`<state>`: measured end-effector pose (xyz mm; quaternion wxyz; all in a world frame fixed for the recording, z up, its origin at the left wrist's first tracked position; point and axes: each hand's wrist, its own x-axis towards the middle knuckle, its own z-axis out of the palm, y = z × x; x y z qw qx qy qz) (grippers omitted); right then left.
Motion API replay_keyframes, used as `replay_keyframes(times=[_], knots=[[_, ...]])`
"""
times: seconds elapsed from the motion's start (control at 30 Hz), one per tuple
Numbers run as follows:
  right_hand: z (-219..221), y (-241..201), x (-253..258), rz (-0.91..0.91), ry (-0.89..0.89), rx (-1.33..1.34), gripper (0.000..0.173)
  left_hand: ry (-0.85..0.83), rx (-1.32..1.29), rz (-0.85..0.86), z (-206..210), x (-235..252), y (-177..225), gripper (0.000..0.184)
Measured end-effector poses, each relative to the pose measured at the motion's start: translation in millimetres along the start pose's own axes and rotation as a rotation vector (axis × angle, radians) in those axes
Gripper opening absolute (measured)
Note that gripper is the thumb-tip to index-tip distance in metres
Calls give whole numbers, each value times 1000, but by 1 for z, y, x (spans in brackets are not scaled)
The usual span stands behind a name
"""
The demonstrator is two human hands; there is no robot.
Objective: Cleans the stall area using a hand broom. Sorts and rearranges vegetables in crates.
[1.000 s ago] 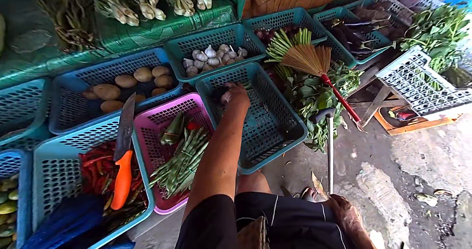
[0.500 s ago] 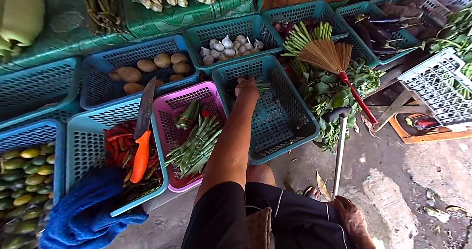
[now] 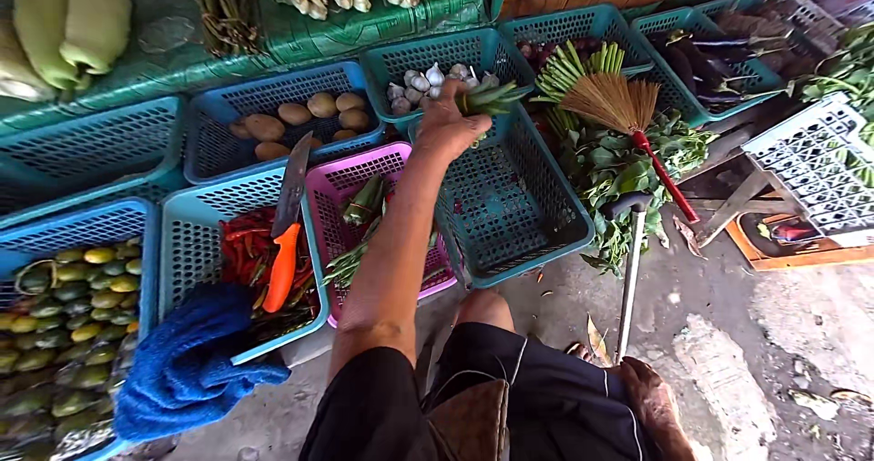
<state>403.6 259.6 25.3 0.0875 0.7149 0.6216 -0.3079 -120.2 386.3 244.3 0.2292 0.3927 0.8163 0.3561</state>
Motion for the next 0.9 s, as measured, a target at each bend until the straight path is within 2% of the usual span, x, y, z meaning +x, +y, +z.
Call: replay_keyframes(times=[0.1,0.17,0.33,0.43,0.53,0.6,0.67,0.73,0.8,0.87,0.9], knots=[[1,1,-3,9,-4,-2,38,93,92,6,-38,-34,-8,73],[1,3,-5,4,0,7,39,134,181,-34,-56,-53,-28,77],[0,0,-11,-28,11,-4,40,59,369,-85,-72,-102,-86,93],[0,0,-13,-27,7,-12,41,107,338,17,-69,-146,-111,76],[1,4,-18,-40,15,46,40,244,185,108,-67,-196,-136,58],[2,9,-22,-86,25,159,40,360,63,127,-65,-221,-153,54],[-3,12,-31,-126,40,414,35,429,-41,154,-71,-238,-164,55],[-21,6,-44,-119,67,718,31,448,-96,201,-94,-245,-163,59],[-60,-6,-58,-148,78,974,34,493,-148,260,-132,-246,-150,63],[-119,-20,-83,-306,110,1096,41,546,-393,381,-176,-248,-125,54],[-154,-22,-98,-453,111,1080,43,559,-547,403,-198,-250,-105,41]])
